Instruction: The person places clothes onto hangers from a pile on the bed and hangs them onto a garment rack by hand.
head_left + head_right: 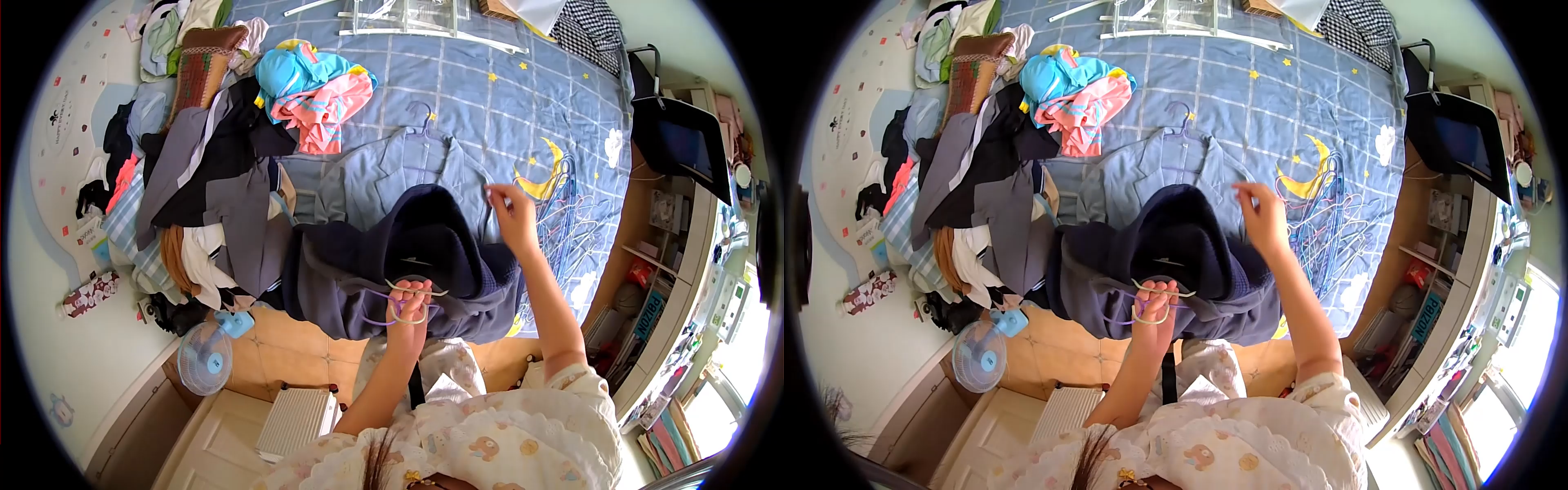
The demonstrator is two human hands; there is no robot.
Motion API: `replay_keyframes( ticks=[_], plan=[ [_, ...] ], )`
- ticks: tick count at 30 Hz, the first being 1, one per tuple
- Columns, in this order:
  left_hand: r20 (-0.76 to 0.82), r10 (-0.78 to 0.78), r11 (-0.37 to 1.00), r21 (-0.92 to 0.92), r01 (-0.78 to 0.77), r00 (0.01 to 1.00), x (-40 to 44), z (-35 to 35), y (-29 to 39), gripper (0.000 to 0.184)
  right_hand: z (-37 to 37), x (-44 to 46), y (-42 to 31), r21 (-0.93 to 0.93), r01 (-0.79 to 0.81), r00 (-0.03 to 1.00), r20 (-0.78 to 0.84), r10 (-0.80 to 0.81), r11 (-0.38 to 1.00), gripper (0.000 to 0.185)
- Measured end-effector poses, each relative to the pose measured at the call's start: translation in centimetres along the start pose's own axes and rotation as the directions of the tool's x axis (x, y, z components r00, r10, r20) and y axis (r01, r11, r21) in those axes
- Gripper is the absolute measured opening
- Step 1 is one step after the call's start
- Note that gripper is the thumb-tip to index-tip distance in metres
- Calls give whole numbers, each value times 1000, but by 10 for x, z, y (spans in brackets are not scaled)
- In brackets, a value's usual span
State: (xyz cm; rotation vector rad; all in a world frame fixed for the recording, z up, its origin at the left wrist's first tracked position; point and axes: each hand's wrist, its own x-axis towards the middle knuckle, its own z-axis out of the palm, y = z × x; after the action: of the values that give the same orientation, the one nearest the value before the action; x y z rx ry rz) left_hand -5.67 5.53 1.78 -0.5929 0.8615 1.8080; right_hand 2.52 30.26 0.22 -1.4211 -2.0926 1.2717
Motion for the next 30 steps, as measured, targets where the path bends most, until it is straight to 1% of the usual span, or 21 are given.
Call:
replay_keyframes(
  ticks=[1, 3, 6, 7, 8, 9, 11, 12, 14, 17, 18, 21, 22, 25, 27, 29, 30],
  plan=[
    [-7, -2, 1000, 2, 2, 1000, 3, 0, 1, 27, 12, 26, 23, -17, -13, 1000, 9, 13, 1000, 16],
    [-24, -1, 1000, 2, 1, 1000, 9, -1, 3, 28, 47, 74, 73, -35, 107, 994, -18, -108, 994, 17],
    [27, 2, 1000, -2, -2, 1000, 18, 3, 7, 29, 105, 128, 118, -47, 91, 996, 8, -90, 995, 19],
    [49, 6, 1000, 2, -6, 999, 22, 4, 8, 29, 124, 141, 127, -35, 82, 996, 20, -81, 996, 20],
    [48, 0, 1000, 4, 0, 999, 26, 5, 8, 32, 136, 149, 128, -64, 48, 998, 53, -45, 997, 24],
    [58, -4, 1000, -3, 4, 998, 30, 8, 9, 33, 154, 163, 147, -199, 138, 990, 70, -126, 970, 26],
    [77, -6, 1000, -14, 7, 997, 38, 11, 11, 35, 175, 175, 158, -378, 126, 990, 100, -95, 917, 27],
    [67, -12, 1000, -12, 13, 998, 41, 10, 10, 37, 181, 177, 155, -477, 91, 994, 103, -47, 874, 25],
    [70, -14, 1000, -9, 15, 997, 46, 6, 10, 40, 182, 176, 135, -658, 30, 995, 93, 41, 752, 23],
    [61, -19, 1000, -17, 20, 998, 47, 6, 9, 41, 172, 176, 123, -747, 72, 967, 214, 136, 661, 15],
    [46, -25, 999, -23, 26, 999, 47, 7, 10, 41, 165, 173, 120, -712, 99, 973, 216, 82, 695, 15],
    [22, -23, 999, -40, 24, 999, 42, 4, 10, 43, 142, 158, 98, -464, 41, 972, 223, 72, 885, 15],
    [17, -21, 999, -40, 22, 1000, 41, 2, 9, 43, 131, 143, 85, -369, 154, 979, 179, -92, 917, 16],
    [-1, -1, 999, -48, 1, 1000, 30, 3, 9, 42, 99, 97, 44, -264, 233, 968, 154, -198, 936, 16],
    [5, 11, 999, -44, -11, 1000, 22, 2, 8, 42, 78, 57, 13, -239, 299, 952, 145, -270, 924, 16],
    [57, 12, 998, -57, -9, 998, 11, 2, 10, 46, 59, 10, -15, -262, 298, 952, 154, -265, 918, 15],
    [74, 16, 999, -37, -13, 997, 1, 6, 13, 47, 48, -14, -32, -239, 316, 945, 170, -281, 918, 14]
  ],
)
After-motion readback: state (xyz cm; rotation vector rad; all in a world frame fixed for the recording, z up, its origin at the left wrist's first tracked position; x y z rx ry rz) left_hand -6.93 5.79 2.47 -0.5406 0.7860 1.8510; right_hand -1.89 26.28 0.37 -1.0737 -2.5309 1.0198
